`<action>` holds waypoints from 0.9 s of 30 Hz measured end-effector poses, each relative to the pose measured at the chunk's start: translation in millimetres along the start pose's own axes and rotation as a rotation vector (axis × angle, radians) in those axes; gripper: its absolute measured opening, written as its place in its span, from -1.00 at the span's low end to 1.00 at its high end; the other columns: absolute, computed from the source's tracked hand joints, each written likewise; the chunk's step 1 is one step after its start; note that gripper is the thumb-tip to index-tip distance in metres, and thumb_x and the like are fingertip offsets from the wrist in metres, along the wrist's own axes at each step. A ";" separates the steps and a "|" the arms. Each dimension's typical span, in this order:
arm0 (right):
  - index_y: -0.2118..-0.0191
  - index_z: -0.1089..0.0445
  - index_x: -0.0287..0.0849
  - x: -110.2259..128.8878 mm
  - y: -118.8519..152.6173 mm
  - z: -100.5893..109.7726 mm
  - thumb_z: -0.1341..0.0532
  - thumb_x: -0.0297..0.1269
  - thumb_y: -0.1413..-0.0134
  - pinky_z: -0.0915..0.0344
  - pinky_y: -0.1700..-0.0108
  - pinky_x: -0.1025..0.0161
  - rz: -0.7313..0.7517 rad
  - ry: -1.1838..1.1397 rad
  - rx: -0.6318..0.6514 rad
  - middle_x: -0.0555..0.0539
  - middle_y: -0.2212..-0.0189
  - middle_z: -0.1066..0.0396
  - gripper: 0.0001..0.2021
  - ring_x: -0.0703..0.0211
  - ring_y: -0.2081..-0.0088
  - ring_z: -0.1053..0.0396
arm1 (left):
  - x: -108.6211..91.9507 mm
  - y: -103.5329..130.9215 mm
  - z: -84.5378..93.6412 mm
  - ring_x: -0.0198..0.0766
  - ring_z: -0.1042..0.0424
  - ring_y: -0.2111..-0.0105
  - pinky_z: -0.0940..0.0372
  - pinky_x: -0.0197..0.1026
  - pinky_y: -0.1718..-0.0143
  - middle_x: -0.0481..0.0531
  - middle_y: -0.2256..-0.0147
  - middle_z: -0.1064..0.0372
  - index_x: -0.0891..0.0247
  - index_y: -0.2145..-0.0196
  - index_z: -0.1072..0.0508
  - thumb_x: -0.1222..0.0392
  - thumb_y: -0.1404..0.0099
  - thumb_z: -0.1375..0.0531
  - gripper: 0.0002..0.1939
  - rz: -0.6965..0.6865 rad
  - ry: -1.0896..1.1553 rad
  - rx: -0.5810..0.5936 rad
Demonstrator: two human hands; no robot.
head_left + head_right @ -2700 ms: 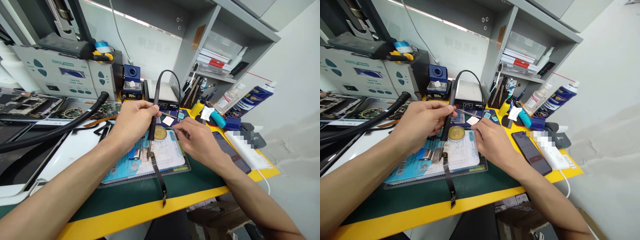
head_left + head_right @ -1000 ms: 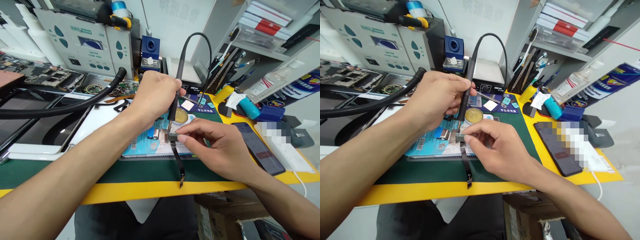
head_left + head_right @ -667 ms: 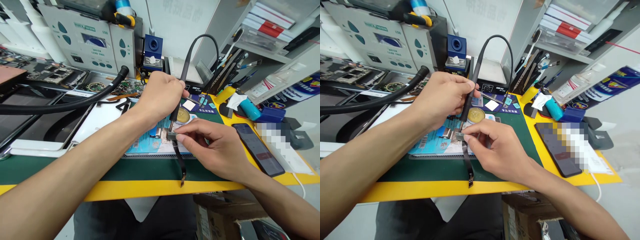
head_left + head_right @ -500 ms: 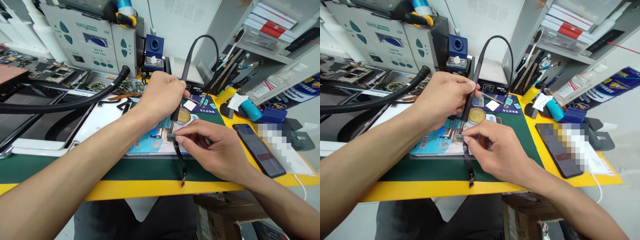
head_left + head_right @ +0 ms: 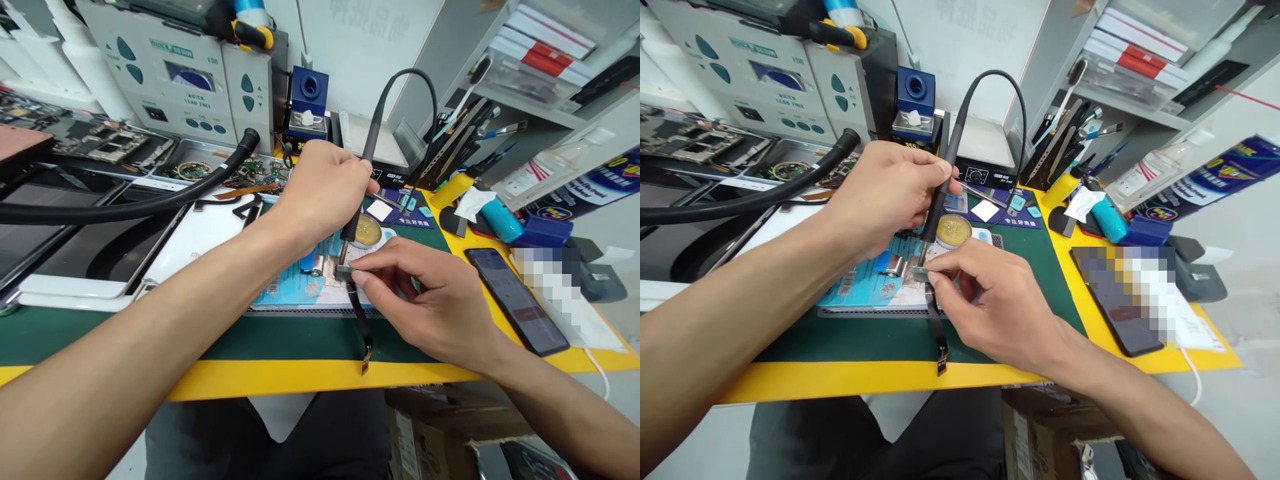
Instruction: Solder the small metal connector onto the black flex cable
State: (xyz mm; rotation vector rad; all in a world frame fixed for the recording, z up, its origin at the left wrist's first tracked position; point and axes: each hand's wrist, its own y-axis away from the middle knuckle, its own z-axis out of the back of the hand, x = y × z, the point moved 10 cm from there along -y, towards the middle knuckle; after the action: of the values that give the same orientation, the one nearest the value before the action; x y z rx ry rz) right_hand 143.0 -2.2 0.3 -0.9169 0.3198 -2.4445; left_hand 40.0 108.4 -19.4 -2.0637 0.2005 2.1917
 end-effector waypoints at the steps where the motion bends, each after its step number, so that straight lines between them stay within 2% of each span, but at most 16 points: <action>1: 0.20 -0.54 -0.07 0.0 0.3 -0.3 -0.27 -0.47 -0.29 -0.11 0.52 0.22 0.002 0.000 0.001 0.05 0.40 -0.51 -0.86 0.32 0.55 -0.21 | -0.3 0.0 0.1 -0.45 0.05 0.67 0.12 -0.26 0.57 -0.16 0.68 -0.02 0.28 0.48 -0.54 0.20 -0.44 -0.21 -0.69 -0.003 -0.003 0.000; 10: 0.20 -0.54 -0.16 4.7 2.0 2.2 -0.29 -0.56 -0.24 -0.12 0.50 0.26 0.092 -0.016 -0.036 0.07 0.42 -0.48 -0.84 0.38 0.54 -0.20 | -7.7 1.9 1.0 -0.44 0.03 0.64 0.11 -0.25 0.52 -0.17 0.67 -0.04 0.30 0.49 -0.53 0.27 -0.41 -0.17 -0.69 -0.058 -0.028 -0.011; 15: 0.20 -0.54 -0.19 4.7 3.0 2.3 -0.29 -0.54 -0.26 -0.15 0.48 0.27 0.100 -0.006 -0.057 0.04 0.41 -0.49 -0.87 0.37 0.51 -0.22 | -7.9 2.1 0.4 -0.42 0.02 0.63 0.08 -0.22 0.50 -0.14 0.65 -0.07 0.27 0.54 -0.47 0.27 -0.40 -0.16 -0.67 -0.065 -0.042 -0.006; 22: 0.22 -0.52 -0.19 5.9 2.0 3.5 -0.28 -0.55 -0.25 -0.14 0.49 0.28 0.111 -0.002 -0.060 0.06 0.43 -0.47 -0.87 0.40 0.54 -0.18 | -4.4 0.7 2.1 -0.43 0.02 0.62 0.10 -0.25 0.49 -0.13 0.63 -0.07 0.30 0.45 -0.53 0.24 -0.41 -0.16 -0.73 -0.061 -0.057 -0.028; 27: 0.21 -0.53 -0.19 5.8 2.8 3.2 -0.29 -0.56 -0.25 -0.15 0.49 0.29 0.122 -0.004 -0.055 0.06 0.40 -0.49 -0.87 0.40 0.53 -0.19 | -5.0 1.0 1.2 -0.44 0.02 0.62 0.12 -0.26 0.51 -0.12 0.62 -0.07 0.30 0.46 -0.52 0.27 -0.39 -0.16 -0.73 -0.060 -0.032 -0.028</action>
State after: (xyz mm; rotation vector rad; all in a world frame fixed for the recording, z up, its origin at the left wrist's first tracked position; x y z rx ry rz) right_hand 142.4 -7.8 4.8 -0.8977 0.4311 -2.3321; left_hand 38.9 107.6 -14.3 -2.0194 0.1045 2.2029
